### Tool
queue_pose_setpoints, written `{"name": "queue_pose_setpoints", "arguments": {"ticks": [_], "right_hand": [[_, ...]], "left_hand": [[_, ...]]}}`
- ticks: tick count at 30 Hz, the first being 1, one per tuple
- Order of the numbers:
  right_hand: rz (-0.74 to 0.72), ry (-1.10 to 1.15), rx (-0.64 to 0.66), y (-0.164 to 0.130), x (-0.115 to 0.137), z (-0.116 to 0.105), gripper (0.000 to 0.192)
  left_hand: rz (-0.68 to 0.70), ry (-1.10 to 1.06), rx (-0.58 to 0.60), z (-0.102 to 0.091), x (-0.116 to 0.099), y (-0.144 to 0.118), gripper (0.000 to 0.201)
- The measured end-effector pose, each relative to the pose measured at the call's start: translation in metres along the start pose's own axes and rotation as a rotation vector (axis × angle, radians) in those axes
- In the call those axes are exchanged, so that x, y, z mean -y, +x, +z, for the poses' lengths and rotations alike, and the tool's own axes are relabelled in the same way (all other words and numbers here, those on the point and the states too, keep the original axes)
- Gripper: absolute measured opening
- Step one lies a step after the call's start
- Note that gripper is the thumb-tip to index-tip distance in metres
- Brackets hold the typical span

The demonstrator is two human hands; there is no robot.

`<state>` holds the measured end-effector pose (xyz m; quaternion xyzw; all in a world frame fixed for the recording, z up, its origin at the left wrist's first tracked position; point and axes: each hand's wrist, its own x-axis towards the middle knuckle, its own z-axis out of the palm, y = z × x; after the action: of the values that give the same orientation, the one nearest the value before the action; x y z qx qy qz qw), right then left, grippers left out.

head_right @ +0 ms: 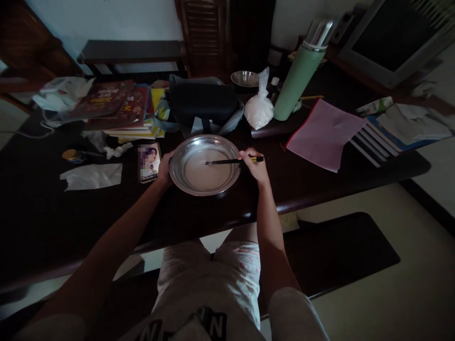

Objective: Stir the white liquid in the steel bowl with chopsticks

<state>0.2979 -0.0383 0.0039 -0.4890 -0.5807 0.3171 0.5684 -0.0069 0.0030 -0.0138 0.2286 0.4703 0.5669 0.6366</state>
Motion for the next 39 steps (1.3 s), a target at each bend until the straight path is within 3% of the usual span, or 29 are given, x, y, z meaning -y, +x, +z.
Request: {"name": "queue_pose_setpoints", "arguments": {"ticks": [3, 7, 12, 17, 22, 27, 31, 36, 39], "right_hand": [[0.033, 0.040, -0.041, -0.001, 0.000, -0.001, 0.054], [0.015, 0.023, 0.063, 0.000, 0.001, 0.001, 0.051], [0.019, 0.014, -0.040, 0.001, -0.001, 0.000, 0.056], [0.010, 0.000, 0.061, 0.000, 0.000, 0.001, 0.054], [0.032, 0.003, -0.041, -0.001, 0.001, -0.002, 0.056], [0.015, 0.019, 0.039, 0.000, 0.001, -0.002, 0.052], [0.002, 0.026, -0.054, 0.000, 0.000, -0.002, 0.051], [-0.021, 0.013, 0.061, 0.000, -0.001, -0.002, 0.050], [-0.038, -0.027, -0.004, 0.001, -0.002, -0.003, 0.052]], "left_hand": [[0.012, 0.016, 0.012, -0.001, 0.000, 0.001, 0.021], [-0.004, 0.016, -0.015, -0.001, 0.000, 0.002, 0.019], [-0.019, 0.000, -0.021, 0.003, -0.002, -0.002, 0.019], [-0.005, 0.008, -0.010, 0.004, -0.003, -0.004, 0.020], [-0.006, 0.014, -0.034, 0.003, -0.003, -0.002, 0.019], [-0.009, 0.010, -0.042, 0.002, -0.003, -0.001, 0.019], [-0.004, 0.035, -0.017, 0.000, -0.002, 0.001, 0.020], [-0.003, 0.026, 0.038, -0.003, 0.000, 0.006, 0.025], [0.030, 0.006, 0.047, -0.002, 0.002, 0.008, 0.023]]}}
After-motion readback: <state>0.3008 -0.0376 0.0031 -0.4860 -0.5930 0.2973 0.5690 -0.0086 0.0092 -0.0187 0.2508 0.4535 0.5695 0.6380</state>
